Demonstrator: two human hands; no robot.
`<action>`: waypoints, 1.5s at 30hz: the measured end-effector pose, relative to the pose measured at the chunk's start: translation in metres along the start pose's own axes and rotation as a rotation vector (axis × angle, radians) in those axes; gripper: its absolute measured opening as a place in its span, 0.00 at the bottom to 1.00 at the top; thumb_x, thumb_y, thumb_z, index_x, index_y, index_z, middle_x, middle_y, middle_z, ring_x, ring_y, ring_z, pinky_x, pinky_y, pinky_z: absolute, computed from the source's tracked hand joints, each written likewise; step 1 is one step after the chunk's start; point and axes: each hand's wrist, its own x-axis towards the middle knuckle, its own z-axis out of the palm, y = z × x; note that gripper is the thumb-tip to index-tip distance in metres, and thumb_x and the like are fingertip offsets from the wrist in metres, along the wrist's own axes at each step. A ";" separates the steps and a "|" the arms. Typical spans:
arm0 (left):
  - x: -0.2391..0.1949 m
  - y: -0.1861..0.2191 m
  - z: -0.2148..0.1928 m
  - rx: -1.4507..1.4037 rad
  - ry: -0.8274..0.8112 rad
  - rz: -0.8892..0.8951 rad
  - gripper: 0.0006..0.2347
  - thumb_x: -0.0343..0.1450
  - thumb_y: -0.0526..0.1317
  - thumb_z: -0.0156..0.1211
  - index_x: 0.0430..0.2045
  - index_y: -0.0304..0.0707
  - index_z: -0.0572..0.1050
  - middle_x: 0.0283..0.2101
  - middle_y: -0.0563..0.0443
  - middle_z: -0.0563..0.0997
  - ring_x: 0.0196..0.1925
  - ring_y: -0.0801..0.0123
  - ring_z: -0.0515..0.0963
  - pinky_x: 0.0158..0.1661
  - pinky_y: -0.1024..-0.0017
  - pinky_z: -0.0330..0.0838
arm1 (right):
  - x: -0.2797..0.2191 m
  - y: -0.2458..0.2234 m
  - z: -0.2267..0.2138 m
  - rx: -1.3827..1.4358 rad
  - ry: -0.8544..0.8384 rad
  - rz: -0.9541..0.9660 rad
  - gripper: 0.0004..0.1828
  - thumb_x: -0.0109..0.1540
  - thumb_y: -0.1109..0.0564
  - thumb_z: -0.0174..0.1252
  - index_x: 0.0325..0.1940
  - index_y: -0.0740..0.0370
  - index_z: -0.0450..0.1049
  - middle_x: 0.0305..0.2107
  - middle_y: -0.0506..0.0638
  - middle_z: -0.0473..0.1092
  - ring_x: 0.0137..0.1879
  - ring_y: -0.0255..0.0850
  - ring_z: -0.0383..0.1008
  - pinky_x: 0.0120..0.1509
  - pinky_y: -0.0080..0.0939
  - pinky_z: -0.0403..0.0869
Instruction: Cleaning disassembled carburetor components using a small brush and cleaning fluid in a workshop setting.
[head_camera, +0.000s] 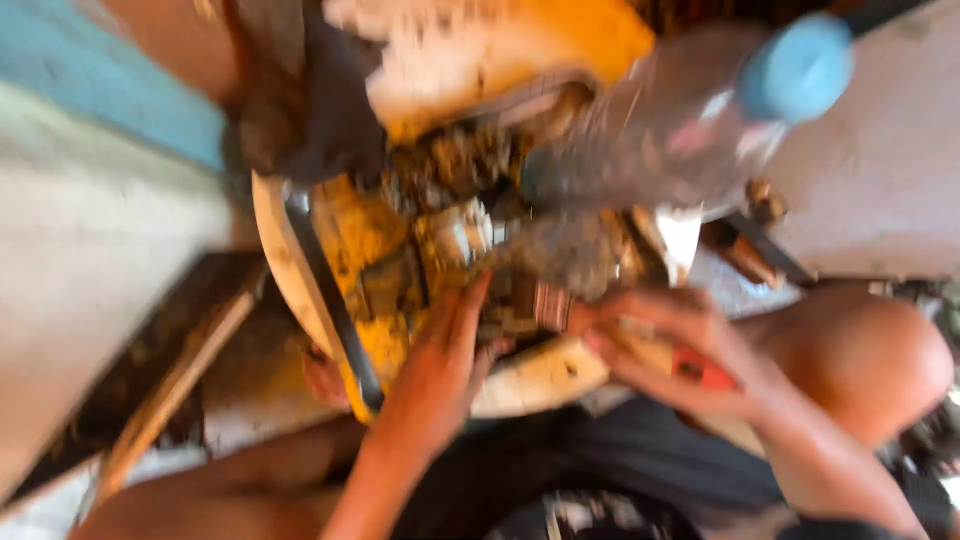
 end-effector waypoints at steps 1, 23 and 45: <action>0.003 0.000 -0.002 0.016 0.017 0.018 0.32 0.72 0.35 0.61 0.71 0.34 0.51 0.60 0.31 0.69 0.61 0.38 0.71 0.59 0.53 0.65 | 0.002 0.000 -0.001 -0.012 0.013 -0.024 0.06 0.64 0.56 0.56 0.39 0.61 0.76 0.25 0.44 0.75 0.29 0.32 0.77 0.34 0.31 0.72; -0.001 0.008 -0.002 -0.003 -0.053 -0.074 0.30 0.74 0.38 0.59 0.70 0.35 0.52 0.58 0.33 0.70 0.54 0.41 0.77 0.49 0.53 0.72 | -0.003 0.017 0.000 0.040 -0.002 -0.091 0.09 0.61 0.58 0.60 0.45 0.63 0.76 0.32 0.49 0.78 0.31 0.39 0.82 0.36 0.35 0.77; -0.007 0.000 0.012 -0.062 -0.174 -0.207 0.36 0.69 0.35 0.64 0.72 0.44 0.51 0.54 0.42 0.73 0.55 0.51 0.79 0.47 0.55 0.75 | -0.001 0.016 -0.013 0.163 -0.142 -0.083 0.08 0.67 0.57 0.53 0.44 0.64 0.73 0.26 0.50 0.72 0.26 0.44 0.71 0.32 0.39 0.70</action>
